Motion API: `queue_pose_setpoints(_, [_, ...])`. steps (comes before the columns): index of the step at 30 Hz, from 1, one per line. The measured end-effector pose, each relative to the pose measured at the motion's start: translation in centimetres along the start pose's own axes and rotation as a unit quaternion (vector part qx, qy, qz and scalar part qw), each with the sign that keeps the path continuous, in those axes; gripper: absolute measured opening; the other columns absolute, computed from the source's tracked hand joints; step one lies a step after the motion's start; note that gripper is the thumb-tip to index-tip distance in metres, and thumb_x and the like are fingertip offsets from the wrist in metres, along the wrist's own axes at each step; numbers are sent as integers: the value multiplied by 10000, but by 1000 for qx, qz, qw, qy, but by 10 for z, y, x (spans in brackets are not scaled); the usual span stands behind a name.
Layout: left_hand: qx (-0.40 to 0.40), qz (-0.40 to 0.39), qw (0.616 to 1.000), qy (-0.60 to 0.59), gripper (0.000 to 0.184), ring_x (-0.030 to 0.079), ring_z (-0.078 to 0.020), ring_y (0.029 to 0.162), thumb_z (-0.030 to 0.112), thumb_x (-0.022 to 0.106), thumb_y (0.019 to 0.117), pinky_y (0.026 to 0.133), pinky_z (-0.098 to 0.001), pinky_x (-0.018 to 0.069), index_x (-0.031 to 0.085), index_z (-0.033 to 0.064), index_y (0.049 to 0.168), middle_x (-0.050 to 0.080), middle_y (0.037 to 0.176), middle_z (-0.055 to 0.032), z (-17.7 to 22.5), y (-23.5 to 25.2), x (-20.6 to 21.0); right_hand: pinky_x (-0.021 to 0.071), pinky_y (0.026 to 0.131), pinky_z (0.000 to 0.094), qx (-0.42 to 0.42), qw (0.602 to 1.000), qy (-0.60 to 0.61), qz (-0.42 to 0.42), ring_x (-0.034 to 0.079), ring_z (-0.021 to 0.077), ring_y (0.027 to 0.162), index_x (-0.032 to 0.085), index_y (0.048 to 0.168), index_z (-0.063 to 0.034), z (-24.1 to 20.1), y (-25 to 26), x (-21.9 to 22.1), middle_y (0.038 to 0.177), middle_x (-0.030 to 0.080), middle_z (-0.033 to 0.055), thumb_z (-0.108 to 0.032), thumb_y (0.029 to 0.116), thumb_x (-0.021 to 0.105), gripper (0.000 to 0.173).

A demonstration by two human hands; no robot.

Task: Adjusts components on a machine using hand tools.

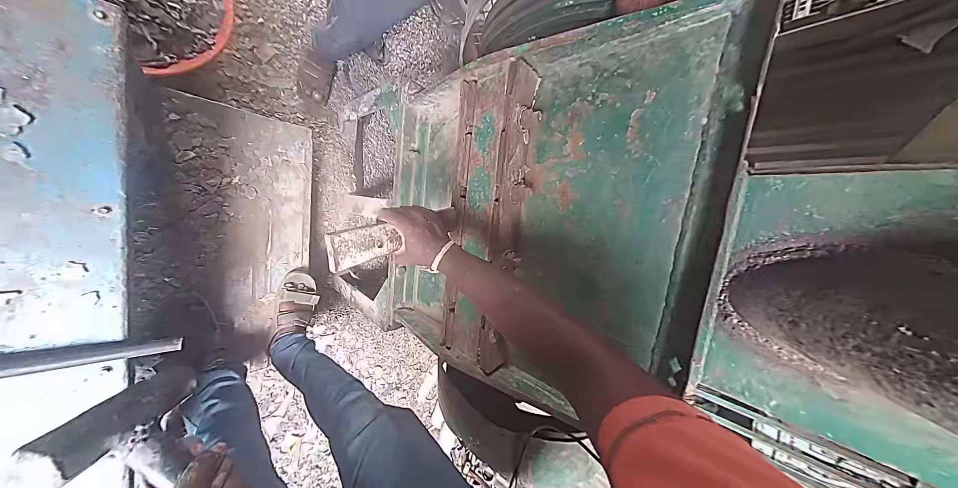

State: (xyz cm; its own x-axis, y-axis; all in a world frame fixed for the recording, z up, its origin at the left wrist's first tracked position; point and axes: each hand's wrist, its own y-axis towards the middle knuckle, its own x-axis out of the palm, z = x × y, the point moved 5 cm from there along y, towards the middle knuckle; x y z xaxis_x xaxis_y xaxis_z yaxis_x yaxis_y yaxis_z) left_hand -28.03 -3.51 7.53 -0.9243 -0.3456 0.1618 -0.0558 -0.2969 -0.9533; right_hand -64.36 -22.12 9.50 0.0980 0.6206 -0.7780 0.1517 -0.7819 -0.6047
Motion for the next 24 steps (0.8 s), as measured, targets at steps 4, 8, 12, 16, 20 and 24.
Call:
queue_pose_setpoints(4, [29, -18, 999, 3, 101, 432, -31, 380, 39, 428, 1029, 375, -203, 448, 434, 139, 1045, 435, 538, 106, 19, -2, 32, 540, 908, 533, 3, 1000, -9, -2, 692, 318, 1051, 668, 1277, -95, 1, 3, 0, 1133, 731, 123, -129, 590, 922, 733])
queue_pose_setpoints(8, [67, -42, 997, -7, 97, 405, -37, 370, 48, 441, 1008, 365, -217, 437, 443, 130, 1059, 403, 525, 96, 39, -5, 73, 522, 973, 547, 15, 1000, 7, -10, 681, 345, 1124, 665, 1279, -55, 0, 1, -9, 1193, 721, 158, -126, 595, 919, 732])
queue_pose_setpoints(12, [63, -79, 991, -91, 121, 395, -45, 345, -21, 394, 1012, 345, -219, 440, 454, 83, 997, 380, 502, 65, 53, -6, 128, 482, 1055, 543, 42, 999, 8, -28, 639, 346, 1235, 618, 1398, -63, -1, -3, -8, 1322, 681, 161, -118, 636, 888, 810])
queue_pose_setpoints(16, [1, -132, 986, -104, 108, 379, -55, 349, -46, 424, 1013, 348, -219, 421, 446, 60, 1021, 366, 504, 49, 43, -14, 178, 543, 901, 564, 18, 1000, -13, 15, 701, 359, 1058, 681, 1196, -40, -5, -5, -12, 1113, 729, 174, -81, 583, 890, 648])
queue_pose_setpoints(20, [-7, -158, 979, -127, 114, 391, -57, 344, -41, 431, 993, 351, -225, 440, 458, 67, 1014, 357, 495, 51, 42, -18, 175, 560, 834, 556, 2, 998, -24, 57, 717, 348, 984, 693, 1119, -43, -3, -6, -13, 1035, 736, 161, -96, 554, 893, 602])
queue_pose_setpoints(24, [167, -149, 962, -159, 143, 457, -25, 379, 68, 386, 1018, 377, -203, 463, 493, 140, 954, 448, 510, 94, 99, -19, 118, 547, 868, 570, 10, 999, -13, 47, 706, 374, 1021, 689, 1181, -30, -4, -2, -8, 1075, 733, 184, -102, 594, 885, 623])
